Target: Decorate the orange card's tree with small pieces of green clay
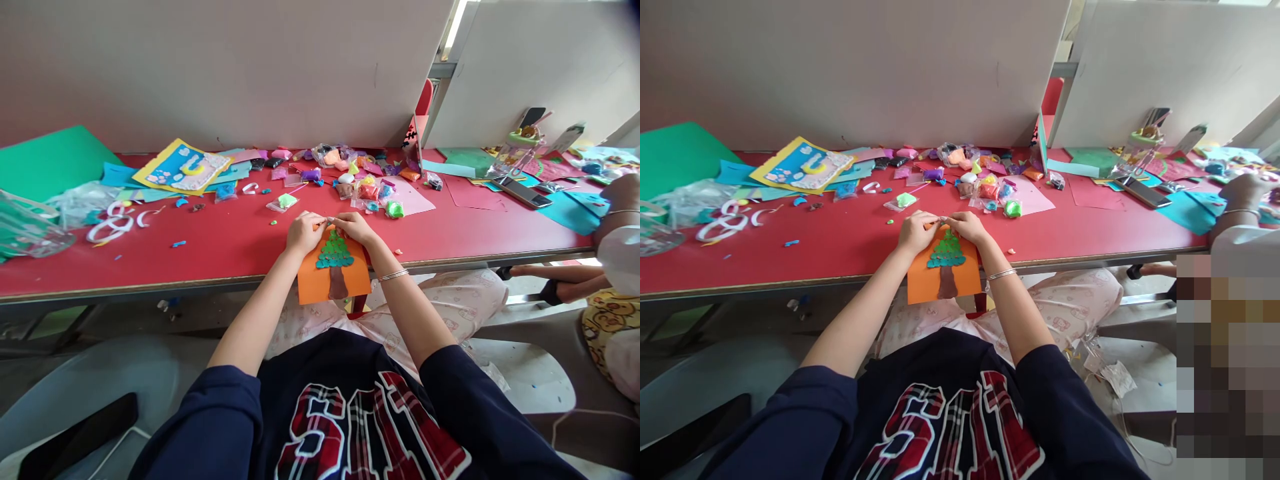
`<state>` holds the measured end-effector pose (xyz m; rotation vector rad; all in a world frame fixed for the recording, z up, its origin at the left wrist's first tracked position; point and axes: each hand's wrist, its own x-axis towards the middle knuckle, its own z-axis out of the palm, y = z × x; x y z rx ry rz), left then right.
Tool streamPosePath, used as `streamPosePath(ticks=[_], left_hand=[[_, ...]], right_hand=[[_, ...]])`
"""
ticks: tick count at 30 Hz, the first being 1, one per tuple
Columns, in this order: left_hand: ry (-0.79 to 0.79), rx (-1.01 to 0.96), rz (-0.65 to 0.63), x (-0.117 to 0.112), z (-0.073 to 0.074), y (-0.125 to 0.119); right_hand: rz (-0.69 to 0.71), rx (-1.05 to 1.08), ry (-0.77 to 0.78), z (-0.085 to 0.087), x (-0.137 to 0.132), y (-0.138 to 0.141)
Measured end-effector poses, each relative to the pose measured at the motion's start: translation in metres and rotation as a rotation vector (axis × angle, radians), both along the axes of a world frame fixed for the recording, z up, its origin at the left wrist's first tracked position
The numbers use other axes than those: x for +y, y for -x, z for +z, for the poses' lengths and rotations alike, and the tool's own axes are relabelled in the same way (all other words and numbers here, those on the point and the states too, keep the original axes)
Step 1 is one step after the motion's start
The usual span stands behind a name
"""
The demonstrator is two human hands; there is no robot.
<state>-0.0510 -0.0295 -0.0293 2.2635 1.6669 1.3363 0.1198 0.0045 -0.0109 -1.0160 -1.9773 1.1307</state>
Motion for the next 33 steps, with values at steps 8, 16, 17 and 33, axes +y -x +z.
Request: streamPosePath(ticks=[8,16,17,33], left_hand=[[-0.013,-0.037,0.018,-0.0013,0.0010,-0.0005],[-0.002,-0.025,-0.022,0.0010,-0.0007,0.0013],[-0.001,-0.031,-0.024,0.0014,-0.0011,0.0016],[0.017,-0.022,-0.050,-0.0010,-0.0004,-0.0006]], right_hand=[[-0.117,0.046,0.013,-0.0031,0.0016,0.0016],[-0.025,0.000,0.012,-0.0001,-0.0002,0.0005],[-0.010,-0.007,0.001,0.0005,-0.0007,0.0000],[-0.006,-0.024,-0.037,-0.0005,-0.0001,-0.0007]])
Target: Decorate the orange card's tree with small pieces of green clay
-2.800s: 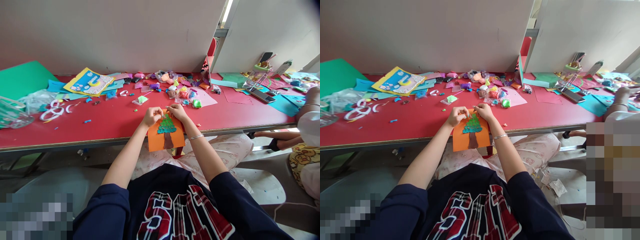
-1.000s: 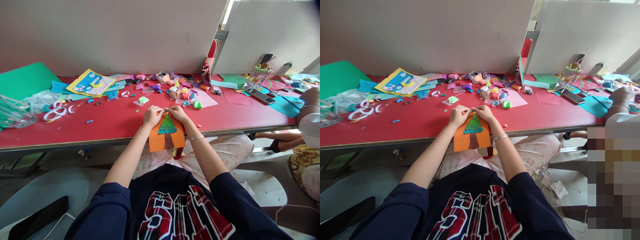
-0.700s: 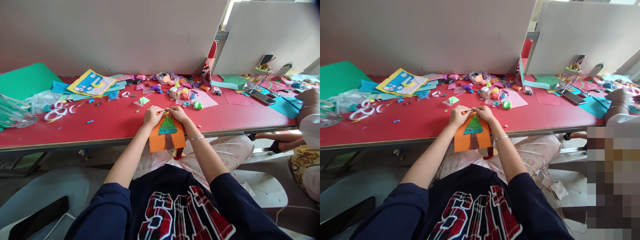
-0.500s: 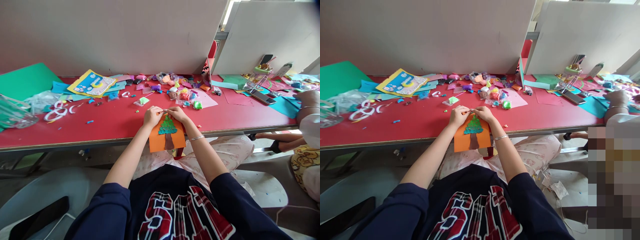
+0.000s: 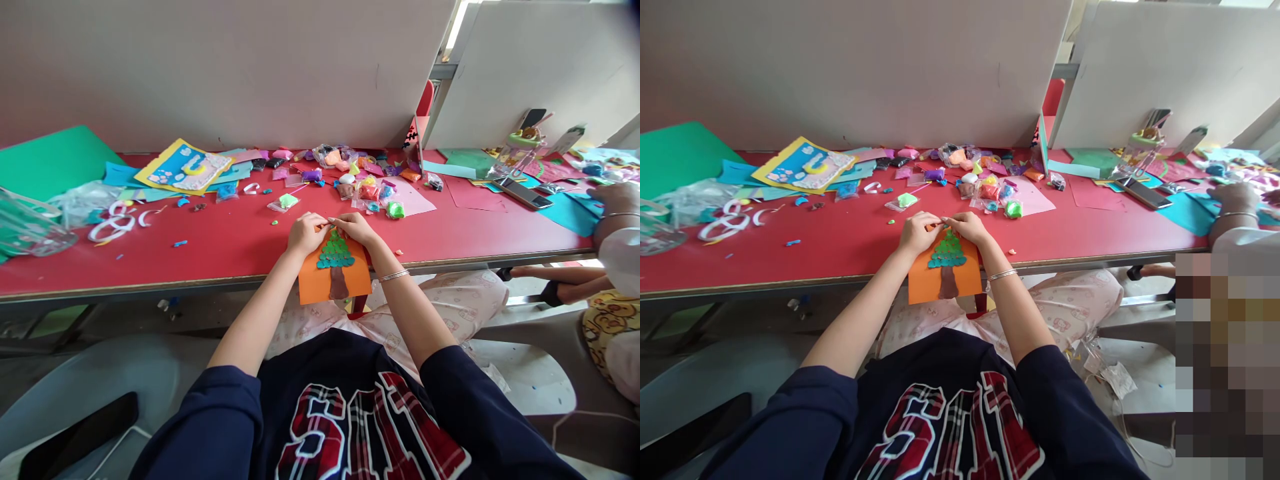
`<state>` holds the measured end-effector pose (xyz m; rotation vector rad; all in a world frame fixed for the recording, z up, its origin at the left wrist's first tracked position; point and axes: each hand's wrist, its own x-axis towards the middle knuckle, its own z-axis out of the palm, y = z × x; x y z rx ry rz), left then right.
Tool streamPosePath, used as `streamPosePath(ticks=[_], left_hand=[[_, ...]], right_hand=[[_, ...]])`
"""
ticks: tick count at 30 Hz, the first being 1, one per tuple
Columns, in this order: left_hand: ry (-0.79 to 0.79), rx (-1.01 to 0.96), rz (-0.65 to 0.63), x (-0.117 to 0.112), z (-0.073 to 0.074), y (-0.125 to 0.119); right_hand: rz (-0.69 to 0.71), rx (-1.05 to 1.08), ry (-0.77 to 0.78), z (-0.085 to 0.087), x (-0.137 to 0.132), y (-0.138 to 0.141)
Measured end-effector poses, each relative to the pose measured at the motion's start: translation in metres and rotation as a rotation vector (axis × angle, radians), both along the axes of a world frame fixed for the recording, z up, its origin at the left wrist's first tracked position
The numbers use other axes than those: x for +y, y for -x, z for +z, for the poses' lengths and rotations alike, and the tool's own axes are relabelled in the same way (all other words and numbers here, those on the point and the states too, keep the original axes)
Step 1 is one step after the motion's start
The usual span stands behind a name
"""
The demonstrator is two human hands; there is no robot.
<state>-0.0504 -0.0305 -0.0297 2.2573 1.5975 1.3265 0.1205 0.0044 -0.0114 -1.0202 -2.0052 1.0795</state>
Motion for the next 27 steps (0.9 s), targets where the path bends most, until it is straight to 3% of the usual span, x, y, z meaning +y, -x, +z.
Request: streamPosePath(ticks=[21,27], left_hand=[[-0.087,0.277,0.051,-0.0036,0.0003,-0.0058],[-0.120,0.182,0.112,-0.0053,0.0015,-0.0087]], right_hand=[[-0.067,-0.073,-0.090,-0.0017,0.0015,0.0001],[-0.282,0.080,-0.051,0.0005,-0.0005,0.0031]])
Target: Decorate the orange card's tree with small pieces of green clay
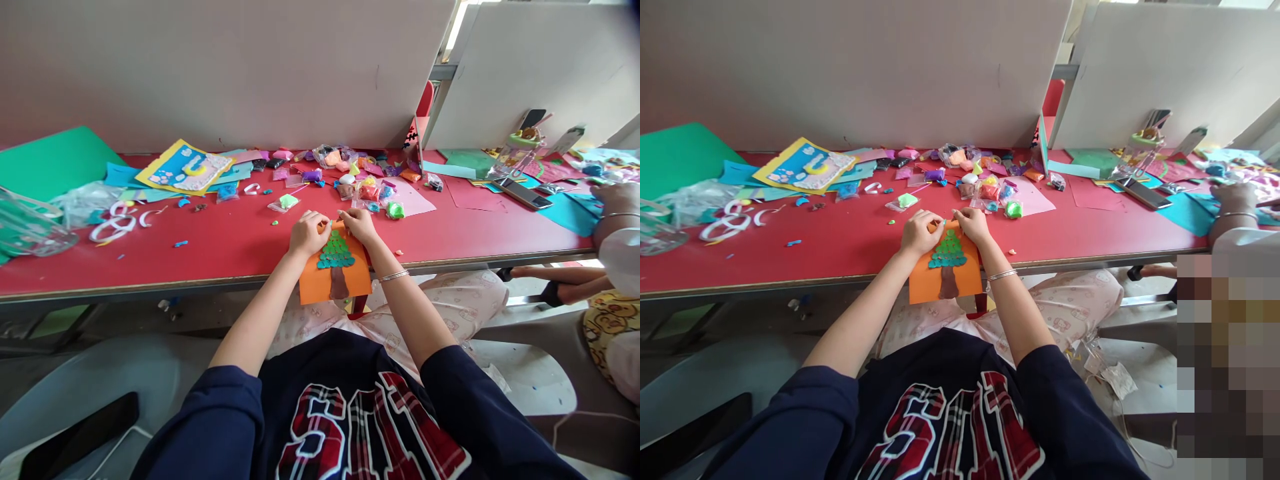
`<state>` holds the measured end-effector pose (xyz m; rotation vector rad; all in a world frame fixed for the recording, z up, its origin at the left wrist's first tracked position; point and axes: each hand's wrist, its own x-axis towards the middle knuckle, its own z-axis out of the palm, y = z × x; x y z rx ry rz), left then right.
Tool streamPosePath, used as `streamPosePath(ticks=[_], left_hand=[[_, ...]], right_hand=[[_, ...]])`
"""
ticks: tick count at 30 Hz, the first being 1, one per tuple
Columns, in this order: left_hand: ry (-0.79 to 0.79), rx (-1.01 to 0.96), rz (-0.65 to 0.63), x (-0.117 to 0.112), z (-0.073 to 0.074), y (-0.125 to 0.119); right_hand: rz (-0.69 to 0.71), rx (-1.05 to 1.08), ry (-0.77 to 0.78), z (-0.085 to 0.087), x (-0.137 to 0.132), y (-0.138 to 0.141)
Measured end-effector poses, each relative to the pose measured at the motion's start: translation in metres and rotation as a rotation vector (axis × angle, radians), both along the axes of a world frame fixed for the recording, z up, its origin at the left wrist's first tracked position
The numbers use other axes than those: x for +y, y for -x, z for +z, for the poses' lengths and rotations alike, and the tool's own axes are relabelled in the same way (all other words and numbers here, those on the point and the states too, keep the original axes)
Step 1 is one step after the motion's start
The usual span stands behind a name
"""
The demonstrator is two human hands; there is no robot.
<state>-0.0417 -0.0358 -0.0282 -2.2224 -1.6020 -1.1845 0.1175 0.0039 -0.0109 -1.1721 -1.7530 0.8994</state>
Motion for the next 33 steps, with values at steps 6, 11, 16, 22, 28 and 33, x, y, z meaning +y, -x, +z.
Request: streamPosePath(ticks=[6,11,16,22,28,33], left_hand=[[0.010,-0.118,0.092,0.0054,-0.0017,0.0031],[0.035,-0.069,0.095,0.0083,-0.0033,0.0057],[0.025,-0.023,0.058,0.0062,-0.0033,0.0061],[0.014,-0.028,0.071,0.0036,-0.0027,0.0064],[0.007,-0.012,0.095,0.0044,-0.0026,0.0074],[-0.007,-0.083,0.156,0.0060,-0.0015,0.0071]], right_hand=[[0.023,0.008,0.074,0.0008,0.0004,0.0014],[0.033,-0.029,0.072,-0.0007,0.0013,0.0013],[0.039,-0.071,0.037,-0.0024,0.0021,0.0005],[0.040,-0.081,0.042,-0.0027,0.0014,0.0005],[0.042,-0.066,0.072,0.0000,-0.0015,0.0009],[0.030,-0.091,0.046,-0.0008,-0.0006,0.0007]])
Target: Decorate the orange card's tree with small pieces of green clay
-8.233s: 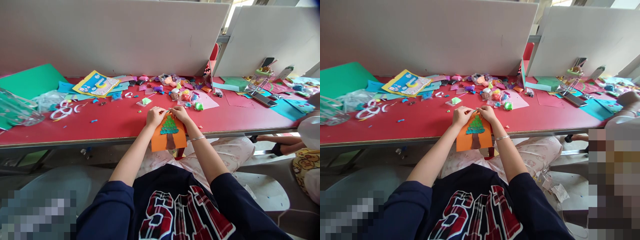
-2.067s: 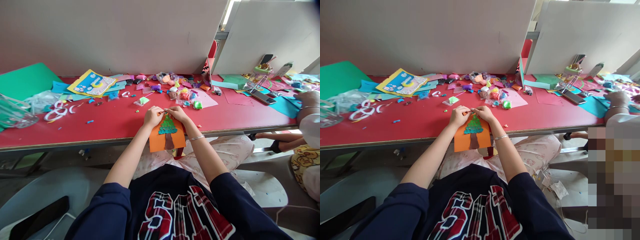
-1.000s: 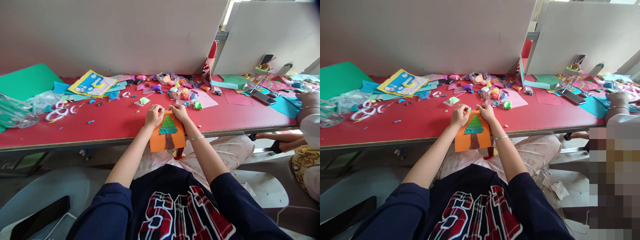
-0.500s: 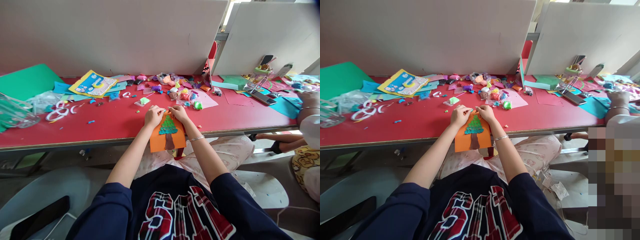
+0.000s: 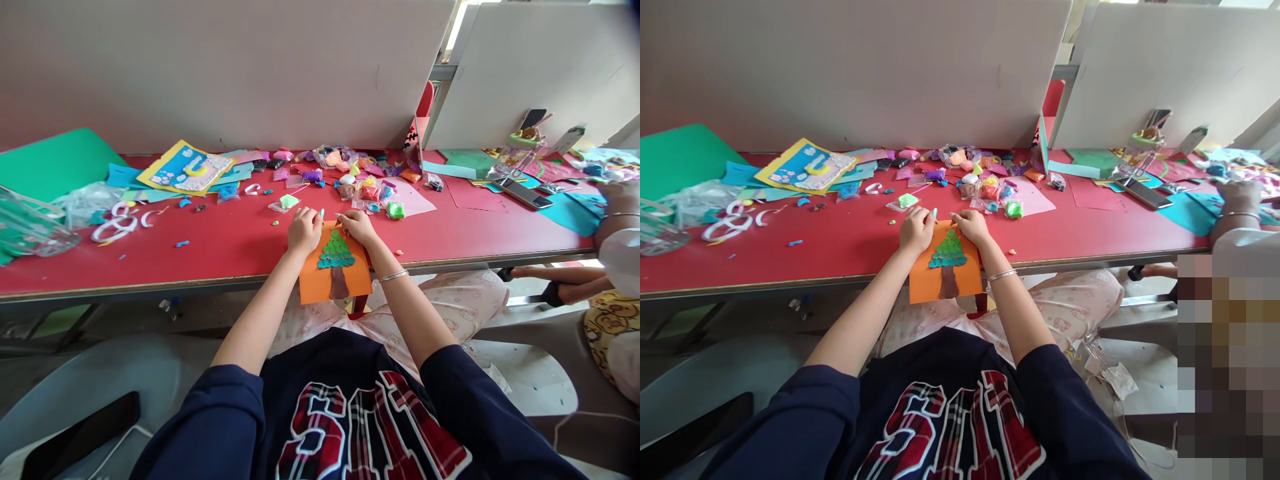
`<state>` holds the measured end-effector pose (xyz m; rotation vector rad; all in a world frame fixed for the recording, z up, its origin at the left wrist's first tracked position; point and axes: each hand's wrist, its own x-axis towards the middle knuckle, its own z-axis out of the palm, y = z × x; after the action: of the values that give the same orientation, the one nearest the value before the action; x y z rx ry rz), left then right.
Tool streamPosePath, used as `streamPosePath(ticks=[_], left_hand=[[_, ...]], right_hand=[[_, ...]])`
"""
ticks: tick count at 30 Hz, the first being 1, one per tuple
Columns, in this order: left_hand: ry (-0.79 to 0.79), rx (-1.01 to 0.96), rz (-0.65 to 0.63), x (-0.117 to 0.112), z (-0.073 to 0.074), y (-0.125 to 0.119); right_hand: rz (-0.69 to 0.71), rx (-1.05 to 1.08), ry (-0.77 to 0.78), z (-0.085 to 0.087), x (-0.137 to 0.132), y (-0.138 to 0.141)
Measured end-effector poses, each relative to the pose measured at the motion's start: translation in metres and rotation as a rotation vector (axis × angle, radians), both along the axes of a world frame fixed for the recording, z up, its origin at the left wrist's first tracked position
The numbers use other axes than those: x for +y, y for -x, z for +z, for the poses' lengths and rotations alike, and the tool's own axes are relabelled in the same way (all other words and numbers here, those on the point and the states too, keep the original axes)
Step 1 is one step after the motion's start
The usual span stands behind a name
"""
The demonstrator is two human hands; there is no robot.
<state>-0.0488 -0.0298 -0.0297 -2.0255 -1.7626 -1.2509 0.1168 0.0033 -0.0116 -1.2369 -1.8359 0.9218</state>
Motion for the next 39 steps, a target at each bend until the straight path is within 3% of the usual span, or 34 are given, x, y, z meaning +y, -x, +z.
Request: streamPosePath(ticks=[11,39], left_hand=[[0.052,0.013,-0.136,-0.0027,0.0007,-0.0009],[-0.004,0.011,-0.101,-0.0036,0.0036,-0.0031]], right_hand=[[0.008,0.006,0.010,-0.0006,0.0005,-0.0006],[0.001,0.012,-0.004,-0.0002,0.0002,-0.0008]])
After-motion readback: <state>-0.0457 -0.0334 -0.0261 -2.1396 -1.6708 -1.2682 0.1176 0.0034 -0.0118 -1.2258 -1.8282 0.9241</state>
